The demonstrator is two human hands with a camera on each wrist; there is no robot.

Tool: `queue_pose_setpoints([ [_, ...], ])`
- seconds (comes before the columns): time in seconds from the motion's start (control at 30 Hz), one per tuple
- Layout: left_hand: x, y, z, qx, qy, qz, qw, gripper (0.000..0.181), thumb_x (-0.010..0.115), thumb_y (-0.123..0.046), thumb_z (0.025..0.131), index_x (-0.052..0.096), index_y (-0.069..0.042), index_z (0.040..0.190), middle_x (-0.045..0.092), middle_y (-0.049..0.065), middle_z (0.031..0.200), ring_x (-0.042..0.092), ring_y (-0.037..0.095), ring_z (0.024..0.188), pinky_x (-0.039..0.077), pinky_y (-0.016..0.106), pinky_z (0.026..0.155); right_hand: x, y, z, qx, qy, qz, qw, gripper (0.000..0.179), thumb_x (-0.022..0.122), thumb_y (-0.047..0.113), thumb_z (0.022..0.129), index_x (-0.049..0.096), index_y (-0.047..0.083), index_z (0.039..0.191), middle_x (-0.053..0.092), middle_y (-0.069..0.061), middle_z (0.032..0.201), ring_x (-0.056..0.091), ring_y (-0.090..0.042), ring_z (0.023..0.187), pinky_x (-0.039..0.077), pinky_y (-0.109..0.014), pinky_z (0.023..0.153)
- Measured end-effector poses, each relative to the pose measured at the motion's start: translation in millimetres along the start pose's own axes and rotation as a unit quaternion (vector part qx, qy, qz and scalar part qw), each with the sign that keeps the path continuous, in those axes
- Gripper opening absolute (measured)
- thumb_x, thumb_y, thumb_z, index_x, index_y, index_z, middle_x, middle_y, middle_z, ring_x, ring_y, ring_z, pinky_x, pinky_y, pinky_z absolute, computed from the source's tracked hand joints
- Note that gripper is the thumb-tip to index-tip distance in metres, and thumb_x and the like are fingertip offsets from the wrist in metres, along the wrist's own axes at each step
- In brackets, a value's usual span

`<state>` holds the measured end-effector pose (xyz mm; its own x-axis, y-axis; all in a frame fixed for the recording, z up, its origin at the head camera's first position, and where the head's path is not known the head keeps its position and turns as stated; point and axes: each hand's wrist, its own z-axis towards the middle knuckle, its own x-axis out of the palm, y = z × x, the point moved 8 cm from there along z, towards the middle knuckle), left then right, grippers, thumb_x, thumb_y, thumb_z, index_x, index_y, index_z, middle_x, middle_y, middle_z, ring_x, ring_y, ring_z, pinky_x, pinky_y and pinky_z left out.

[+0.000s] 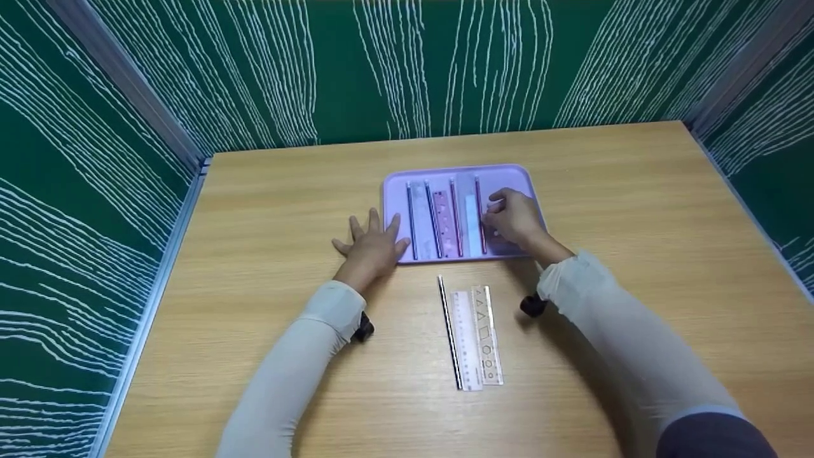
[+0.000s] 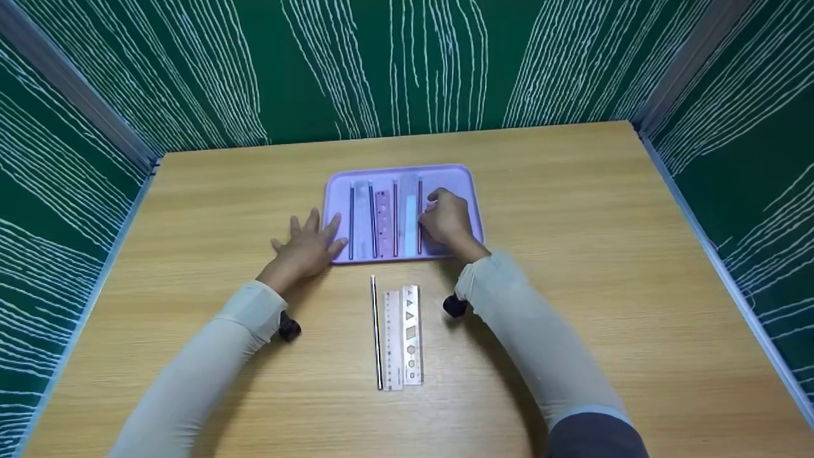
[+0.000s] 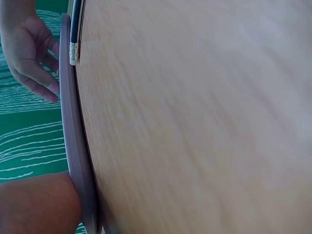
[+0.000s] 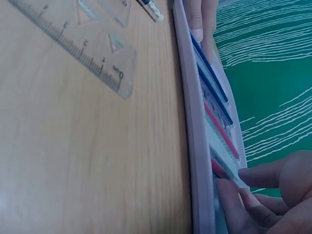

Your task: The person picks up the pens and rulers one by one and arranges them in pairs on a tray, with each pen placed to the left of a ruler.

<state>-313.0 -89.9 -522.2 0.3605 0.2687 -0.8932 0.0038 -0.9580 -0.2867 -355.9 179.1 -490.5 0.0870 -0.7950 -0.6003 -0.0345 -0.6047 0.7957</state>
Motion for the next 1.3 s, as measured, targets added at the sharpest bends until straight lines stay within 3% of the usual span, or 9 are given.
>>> queue_pose_setpoints([
  [0.13,-0.5,-0.4,-0.2,0.002,-0.001,-0.001,1.0000,0.064,0.034,-0.061,0.106,0.013,-0.041,0.163,-0.008,0.010,0.173,-0.015,0.055,0.152,-0.003,0.089,0.105,-2.0,0.7,-5.7,0.006,0.008,0.034,0.9994,0.042,0.070,0.005,0.093,0.057,-0.008,0.131,0.067,-0.016,0.101,0.069,-0.014,0.068,0.064,-0.034,0.064],
  [0.33,-0.4,-0.1,-0.4,0.001,-0.002,-0.001,1.0000,0.064,0.034,-0.060,0.106,0.013,-0.040,0.163,-0.009,0.010,0.173,-0.015,0.054,0.152,-0.003,0.089,0.104,-1.4,-0.8,-17.6,0.034,0.041,0.089,0.9946,0.045,0.068,0.006,0.095,0.053,-0.006,0.136,0.063,-0.017,0.108,0.072,-0.027,0.083,0.064,-0.040,0.067],
  [0.53,-1.4,-1.8,-1.3,0.003,-0.004,0.013,0.9999,0.064,0.034,-0.059,0.106,0.014,-0.039,0.164,-0.006,0.013,0.173,-0.012,0.056,0.152,0.000,0.090,0.104,0.1,4.1,-36.3,0.036,0.063,0.116,0.9906,0.045,0.068,0.007,0.095,0.053,-0.005,0.136,0.059,-0.015,0.110,0.072,-0.025,0.079,0.064,-0.043,0.067],
  [0.77,-1.1,-1.2,-1.3,0.003,-0.003,0.005,1.0000,0.064,0.035,-0.059,0.106,0.014,-0.040,0.164,-0.007,0.012,0.173,-0.014,0.055,0.152,-0.001,0.089,0.105,14.2,2.8,-64.7,0.051,0.116,0.114,0.9853,0.050,0.071,0.010,0.095,0.051,-0.001,0.139,0.059,-0.019,0.116,0.071,-0.036,0.088,0.064,-0.045,0.072],
  [0.9,-0.1,-0.6,-1.2,0.002,-0.003,0.003,1.0000,0.064,0.034,-0.060,0.106,0.014,-0.040,0.163,-0.008,0.011,0.173,-0.014,0.055,0.152,-0.002,0.089,0.104,21.9,0.4,-81.4,0.048,0.138,0.122,0.9817,0.050,0.072,0.010,0.095,0.050,-0.003,0.138,0.060,-0.020,0.114,0.072,-0.036,0.081,0.064,-0.047,0.071],
  [1.07,-0.8,-0.8,-1.4,0.001,-0.006,-0.001,1.0000,0.064,0.034,-0.060,0.106,0.014,-0.041,0.163,-0.007,0.010,0.174,-0.014,0.054,0.153,-0.003,0.089,0.105,25.5,-2.8,-97.1,0.044,0.145,0.126,0.9804,0.049,0.074,0.011,0.094,0.052,-0.003,0.135,0.061,-0.019,0.113,0.072,-0.031,0.081,0.064,-0.046,0.070],
  [1.3,-0.2,-1.4,-1.2,0.003,-0.008,-0.001,1.0000,0.064,0.034,-0.060,0.106,0.014,-0.041,0.163,-0.007,0.011,0.174,-0.014,0.054,0.153,-0.004,0.089,0.104,32.0,-5.9,-116.3,0.019,0.138,0.079,0.9871,0.049,0.078,0.014,0.090,0.057,-0.003,0.131,0.063,-0.021,0.116,0.069,-0.031,0.098,0.064,-0.040,0.065],
])
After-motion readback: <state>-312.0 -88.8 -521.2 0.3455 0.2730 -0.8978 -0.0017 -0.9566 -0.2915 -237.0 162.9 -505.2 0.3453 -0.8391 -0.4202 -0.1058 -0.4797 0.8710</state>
